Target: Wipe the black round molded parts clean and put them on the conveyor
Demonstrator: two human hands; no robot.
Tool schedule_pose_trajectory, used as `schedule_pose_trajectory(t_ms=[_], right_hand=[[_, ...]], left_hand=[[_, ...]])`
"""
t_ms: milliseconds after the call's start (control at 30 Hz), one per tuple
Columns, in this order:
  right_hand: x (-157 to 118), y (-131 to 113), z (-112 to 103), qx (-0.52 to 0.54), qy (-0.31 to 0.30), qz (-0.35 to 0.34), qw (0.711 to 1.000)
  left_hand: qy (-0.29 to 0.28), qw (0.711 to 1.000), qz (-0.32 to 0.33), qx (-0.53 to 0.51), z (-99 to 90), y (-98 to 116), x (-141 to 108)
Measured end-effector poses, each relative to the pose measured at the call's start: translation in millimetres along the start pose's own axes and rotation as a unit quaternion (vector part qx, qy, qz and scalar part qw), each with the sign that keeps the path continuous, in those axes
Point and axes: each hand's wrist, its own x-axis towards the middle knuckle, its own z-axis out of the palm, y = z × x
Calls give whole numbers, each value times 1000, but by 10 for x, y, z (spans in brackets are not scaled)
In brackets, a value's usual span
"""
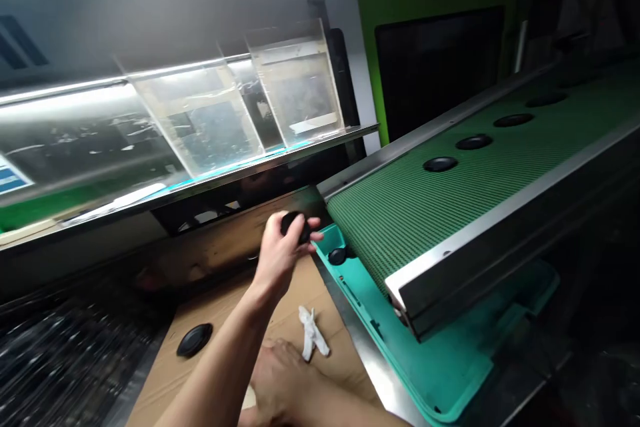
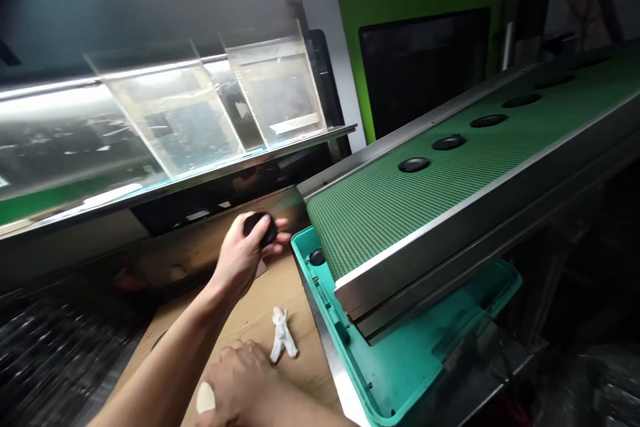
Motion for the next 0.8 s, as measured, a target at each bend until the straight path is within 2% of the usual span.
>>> schedule_pose_trajectory(t_ms=[67, 133, 200, 267, 333, 367, 433, 500, 567, 633, 700, 800], right_hand=[[2, -36, -67, -22, -67, 29, 997], [17, -30, -134, -51, -75, 56, 994], [20, 29, -212, -92, 6, 100, 991], [-3, 116, -301, -141, 86, 173, 971], [-46, 183, -384, -167, 103, 234, 952], [-67, 194, -413, -162, 89, 239, 953], [-100, 160, -431, -117, 50, 197, 972], [-118, 71, -386, -42, -40, 114, 992], [-130, -20, -303, 16, -131, 63, 989], [-130, -62, -224, 37, -166, 54, 984], [-103, -40, -177, 31, -130, 64, 989], [-1, 45, -135, 31, 15, 102, 994]], left_hand=[[103, 993, -52, -39, -601, -231, -372], [182, 978, -83, -57, -1152, -551, -695], [256, 959, -107, -53, -1562, -882, -935], [324, 936, -129, -54, -1766, -1143, -1096], [346, 922, -147, -98, -1774, -1287, -1194], [337, 918, -154, -139, -1728, -1318, -1223], [294, 909, -165, -245, -1610, -1330, -1248], [257, 886, -175, -342, -1534, -1328, -1243], [243, 859, -194, -406, -1541, -1349, -1233], [242, 837, -207, -445, -1613, -1388, -1232], [233, 823, -214, -471, -1698, -1426, -1235], [220, 815, -223, -488, -1754, -1454, -1230]])
